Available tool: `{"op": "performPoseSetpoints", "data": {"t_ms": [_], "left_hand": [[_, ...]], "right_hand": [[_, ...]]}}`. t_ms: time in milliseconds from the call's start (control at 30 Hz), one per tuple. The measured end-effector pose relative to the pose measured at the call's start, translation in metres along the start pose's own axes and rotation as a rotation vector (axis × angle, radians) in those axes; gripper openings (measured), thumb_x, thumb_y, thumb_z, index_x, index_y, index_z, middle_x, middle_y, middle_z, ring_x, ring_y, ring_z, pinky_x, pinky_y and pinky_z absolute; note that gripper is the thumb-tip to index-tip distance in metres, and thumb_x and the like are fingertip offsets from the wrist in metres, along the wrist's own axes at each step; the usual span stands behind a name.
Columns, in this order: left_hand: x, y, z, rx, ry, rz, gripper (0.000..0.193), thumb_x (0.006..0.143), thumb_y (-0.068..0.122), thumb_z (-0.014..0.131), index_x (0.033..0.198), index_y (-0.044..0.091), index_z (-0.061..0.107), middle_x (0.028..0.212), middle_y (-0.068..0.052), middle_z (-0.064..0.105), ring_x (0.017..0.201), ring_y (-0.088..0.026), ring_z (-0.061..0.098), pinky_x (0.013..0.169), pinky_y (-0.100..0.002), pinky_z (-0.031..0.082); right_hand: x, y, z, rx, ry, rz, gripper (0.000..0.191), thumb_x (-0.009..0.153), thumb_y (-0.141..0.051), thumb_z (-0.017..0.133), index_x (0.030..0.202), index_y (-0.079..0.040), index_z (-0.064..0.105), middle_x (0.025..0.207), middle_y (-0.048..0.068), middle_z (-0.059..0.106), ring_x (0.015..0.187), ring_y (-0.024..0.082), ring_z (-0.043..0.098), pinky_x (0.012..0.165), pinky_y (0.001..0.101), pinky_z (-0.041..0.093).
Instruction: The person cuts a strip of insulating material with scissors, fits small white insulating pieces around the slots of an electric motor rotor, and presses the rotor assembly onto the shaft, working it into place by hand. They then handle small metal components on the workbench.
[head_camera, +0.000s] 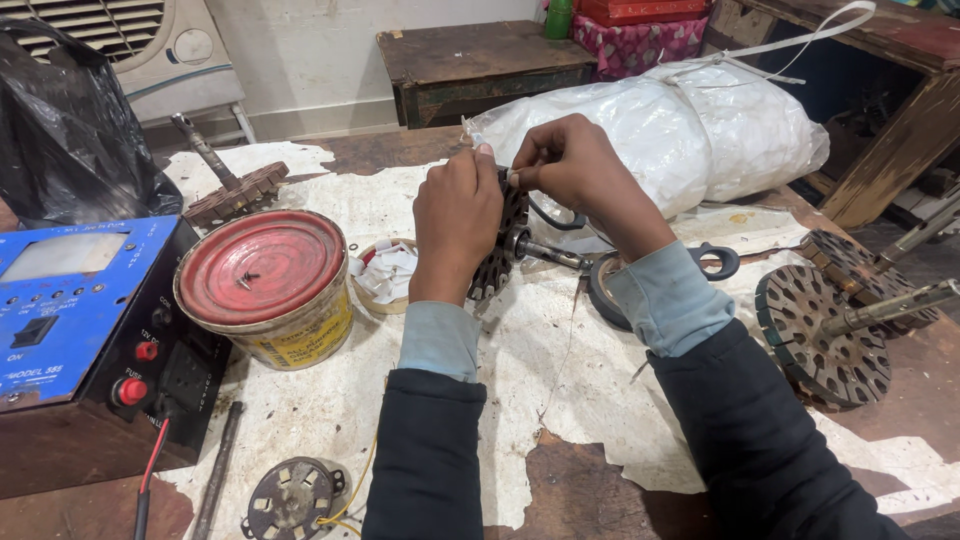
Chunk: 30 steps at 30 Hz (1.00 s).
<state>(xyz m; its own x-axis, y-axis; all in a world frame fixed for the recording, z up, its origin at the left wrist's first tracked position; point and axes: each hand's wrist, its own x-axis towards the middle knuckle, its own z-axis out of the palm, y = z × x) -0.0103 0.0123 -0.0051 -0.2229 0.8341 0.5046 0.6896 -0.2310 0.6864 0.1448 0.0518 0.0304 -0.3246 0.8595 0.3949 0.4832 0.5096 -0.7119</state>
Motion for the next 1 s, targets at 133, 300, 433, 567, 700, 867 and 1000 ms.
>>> {"op": "performPoseSetpoints", "data": {"t_ms": [133, 300, 433, 567, 700, 867, 1000], "left_hand": [[-0.002, 0.003, 0.001, 0.029, 0.028, -0.011, 0.048, 0.105, 0.037, 0.040, 0.093, 0.003, 0.071, 0.090, -0.027, 0.071, 0.090, -0.048, 0.067, 0.083, -0.057, 0.050], [-0.003, 0.004, -0.002, 0.045, 0.020, -0.027, 0.040, 0.102, 0.032, 0.043, 0.095, 0.003, 0.070, 0.090, -0.026, 0.072, 0.089, -0.046, 0.070, 0.083, -0.056, 0.052], [-0.003, 0.003, -0.001, 0.051, 0.038, -0.018, 0.037, 0.102, 0.029, 0.045, 0.094, 0.002, 0.069, 0.089, -0.026, 0.072, 0.089, -0.046, 0.069, 0.081, -0.056, 0.052], [-0.002, -0.001, 0.001, 0.050, 0.058, 0.003, 0.035, 0.101, 0.028, 0.046, 0.094, 0.001, 0.069, 0.089, -0.026, 0.072, 0.088, -0.047, 0.069, 0.082, -0.057, 0.052], [-0.001, -0.003, 0.002, 0.055, 0.053, 0.019, 0.034, 0.100, 0.027, 0.047, 0.094, 0.001, 0.068, 0.088, -0.027, 0.071, 0.088, -0.048, 0.069, 0.081, -0.057, 0.051], [-0.001, -0.005, 0.002, 0.043, 0.040, 0.053, 0.034, 0.100, 0.026, 0.047, 0.101, 0.000, 0.068, 0.088, -0.028, 0.071, 0.088, -0.048, 0.069, 0.081, -0.057, 0.051], [0.000, -0.007, 0.001, 0.043, 0.030, 0.030, 0.035, 0.100, 0.026, 0.046, 0.105, 0.000, 0.068, 0.089, -0.029, 0.071, 0.089, -0.048, 0.069, 0.082, -0.057, 0.051]], "right_hand": [[-0.002, -0.004, -0.001, -0.213, 0.048, -0.048, 0.004, 0.074, -0.006, 0.079, 0.076, -0.004, 0.076, 0.061, 0.002, 0.065, 0.056, 0.008, 0.056, 0.052, 0.0267, 0.044], [-0.003, -0.008, 0.003, -0.341, 0.111, -0.107, 0.005, 0.073, -0.008, 0.079, 0.076, -0.006, 0.077, 0.061, 0.006, 0.068, 0.054, 0.013, 0.062, 0.054, 0.0296, 0.049], [-0.001, -0.009, 0.008, -0.371, 0.119, -0.111, 0.006, 0.071, -0.010, 0.079, 0.076, -0.007, 0.078, 0.063, 0.007, 0.070, 0.055, 0.017, 0.066, 0.056, 0.0320, 0.053], [-0.002, -0.008, 0.015, -0.379, 0.160, -0.137, 0.006, 0.072, -0.012, 0.078, 0.074, -0.006, 0.077, 0.062, 0.009, 0.069, 0.054, 0.019, 0.067, 0.058, 0.0319, 0.054], [-0.003, -0.008, 0.019, -0.362, 0.191, -0.126, 0.007, 0.071, -0.012, 0.077, 0.073, -0.005, 0.076, 0.061, 0.009, 0.068, 0.054, 0.020, 0.067, 0.057, 0.0320, 0.053], [-0.004, -0.007, 0.015, -0.152, 0.169, 0.004, 0.009, 0.069, -0.012, 0.078, 0.072, -0.003, 0.077, 0.059, 0.006, 0.068, 0.053, 0.012, 0.063, 0.052, 0.0280, 0.049], [-0.004, -0.007, 0.014, 0.067, 0.102, 0.105, 0.007, 0.070, -0.007, 0.076, 0.071, 0.000, 0.076, 0.059, 0.003, 0.066, 0.052, 0.008, 0.058, 0.048, 0.0254, 0.044]]}}
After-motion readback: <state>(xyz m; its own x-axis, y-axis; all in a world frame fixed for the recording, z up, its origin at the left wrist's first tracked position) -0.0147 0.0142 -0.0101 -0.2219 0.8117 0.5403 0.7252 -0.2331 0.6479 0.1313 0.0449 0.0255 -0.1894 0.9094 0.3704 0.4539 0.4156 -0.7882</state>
